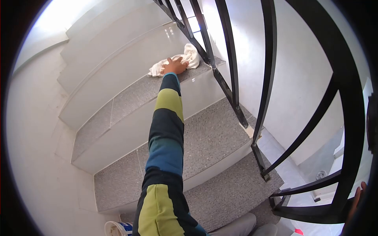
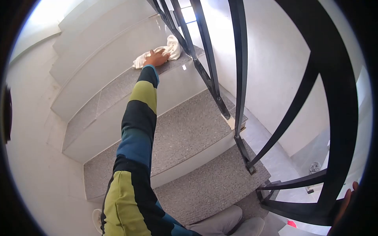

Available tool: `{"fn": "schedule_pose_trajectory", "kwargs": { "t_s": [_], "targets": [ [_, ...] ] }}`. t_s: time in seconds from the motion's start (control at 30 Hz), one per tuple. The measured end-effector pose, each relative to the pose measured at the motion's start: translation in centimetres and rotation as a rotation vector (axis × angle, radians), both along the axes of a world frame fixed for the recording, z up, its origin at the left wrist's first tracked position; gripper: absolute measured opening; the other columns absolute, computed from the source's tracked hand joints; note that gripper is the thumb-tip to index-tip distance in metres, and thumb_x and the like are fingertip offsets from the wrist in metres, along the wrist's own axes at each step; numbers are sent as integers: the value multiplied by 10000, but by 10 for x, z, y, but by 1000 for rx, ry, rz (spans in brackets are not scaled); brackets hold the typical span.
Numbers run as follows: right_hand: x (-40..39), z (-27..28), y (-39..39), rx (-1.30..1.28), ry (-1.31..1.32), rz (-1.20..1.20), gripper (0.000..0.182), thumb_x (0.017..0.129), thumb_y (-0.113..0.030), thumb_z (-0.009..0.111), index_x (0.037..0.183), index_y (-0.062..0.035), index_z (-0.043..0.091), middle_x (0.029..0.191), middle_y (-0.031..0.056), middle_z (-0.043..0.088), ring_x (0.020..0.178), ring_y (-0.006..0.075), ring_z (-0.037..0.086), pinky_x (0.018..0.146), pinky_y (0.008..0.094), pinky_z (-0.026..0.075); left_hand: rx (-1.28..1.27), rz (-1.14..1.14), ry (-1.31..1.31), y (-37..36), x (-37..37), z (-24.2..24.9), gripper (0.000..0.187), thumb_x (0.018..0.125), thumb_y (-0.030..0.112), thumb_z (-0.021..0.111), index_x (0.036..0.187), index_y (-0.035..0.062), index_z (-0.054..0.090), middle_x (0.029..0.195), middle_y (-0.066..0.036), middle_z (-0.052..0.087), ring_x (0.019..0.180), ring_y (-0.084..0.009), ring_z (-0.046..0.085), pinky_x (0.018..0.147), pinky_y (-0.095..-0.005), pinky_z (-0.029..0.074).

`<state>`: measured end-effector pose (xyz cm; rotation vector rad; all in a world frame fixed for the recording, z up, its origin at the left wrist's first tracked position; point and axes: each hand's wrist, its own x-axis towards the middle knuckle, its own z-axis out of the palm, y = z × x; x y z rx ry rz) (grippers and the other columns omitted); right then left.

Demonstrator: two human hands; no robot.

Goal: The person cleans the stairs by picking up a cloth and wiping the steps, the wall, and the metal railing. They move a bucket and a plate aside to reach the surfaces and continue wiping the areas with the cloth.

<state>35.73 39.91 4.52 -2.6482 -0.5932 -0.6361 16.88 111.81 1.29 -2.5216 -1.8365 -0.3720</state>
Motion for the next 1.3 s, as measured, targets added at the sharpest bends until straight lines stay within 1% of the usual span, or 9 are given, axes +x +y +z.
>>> {"fn": "schedule_pose_trajectory", "kwargs": {
  "t_s": [0.03, 0.3, 0.53, 0.8, 0.9, 1.07, 1.13, 1.23, 1.3],
  "targets": [
    [-8, 8, 7, 21, 68, 31, 388, 837, -397, 584, 1049, -77, 638, 967, 135, 646, 900, 251, 609, 791, 313, 460, 44, 121, 41, -28, 5, 5, 621, 803, 626, 360, 1356, 348, 304, 1435, -137, 225, 1313, -391, 201, 988, -608, 231],
    [-6, 4, 3, 53, 44, -24, 343, 841, -353, 597, 1044, -80, 642, 934, 130, 657, 838, 215, 626, 740, 298, 478, 299, 358, -7, -11, 24, -7, 489, 826, 563, 422, 1195, 264, 540, 1226, -107, 440, 1108, -343, 419, 786, -531, 402],
    [-2, -3, -3, 10, -95, -2, 328, 841, -349, 602, 1033, -87, 648, 829, 96, 667, 734, 202, 624, 653, 285, 489, 321, 438, 13, 1, 27, -4, 555, 777, 592, 494, 1100, 155, 607, 1163, -109, 461, 1065, -318, 450, 725, -491, 413],
    [-7, 1, 7, 18, -126, -41, 338, 834, -370, 609, 1009, -84, 656, 818, 110, 665, 710, 176, 621, 628, 290, 498, 203, 397, -16, 16, 19, -3, 550, 812, 595, 421, 1148, 191, 585, 1234, -115, 442, 1120, -334, 439, 806, -478, 427],
    [-7, -2, 7, 84, -115, -10, 354, 824, -379, 620, 1007, -79, 654, 803, 111, 663, 692, 175, 617, 624, 295, 496, 174, 165, -28, 4, -1, -3, 655, 842, 623, 261, 1327, 200, 387, 1363, -137, 362, 1257, -376, 311, 1008, -471, 288],
    [-11, 0, 5, 0, -129, -10, 362, 809, -395, 630, 978, -77, 669, 773, 92, 670, 658, 169, 633, 611, 290, 503, 34, -99, -258, 28, -29, -2, 652, 874, 600, 220, 1379, 191, 279, 1398, -183, 285, 1323, -392, 161, 1040, -517, 205],
    [16, -24, -11, -78, -228, -27, 284, 864, -263, 567, 1071, -70, 590, 942, 111, 621, 836, 202, 595, 754, 298, 468, 185, -52, -217, -37, -23, 13, 671, 861, 612, 270, 1381, 188, 276, 1420, -222, 200, 1298, -428, 194, 1050, -498, 183],
    [52, -60, -26, -3, -229, -24, 276, 889, -185, 544, 1140, -70, 534, 1072, 111, 572, 950, 212, 551, 837, 301, 431, 580, -451, -395, -90, -18, -3, 480, 866, 407, 494, 1265, 145, 444, 1306, -231, 380, 1189, -383, 391, 976, -484, 309],
    [55, -59, -24, 51, -185, 20, 306, 886, -208, 551, 1157, -68, 525, 1092, 107, 564, 975, 212, 528, 857, 306, 406, 475, -781, -559, -155, -23, -27, 376, 834, 272, 583, 1168, 110, 522, 1183, -186, 509, 1065, -350, 499, 901, -426, 393]
  ]
}}
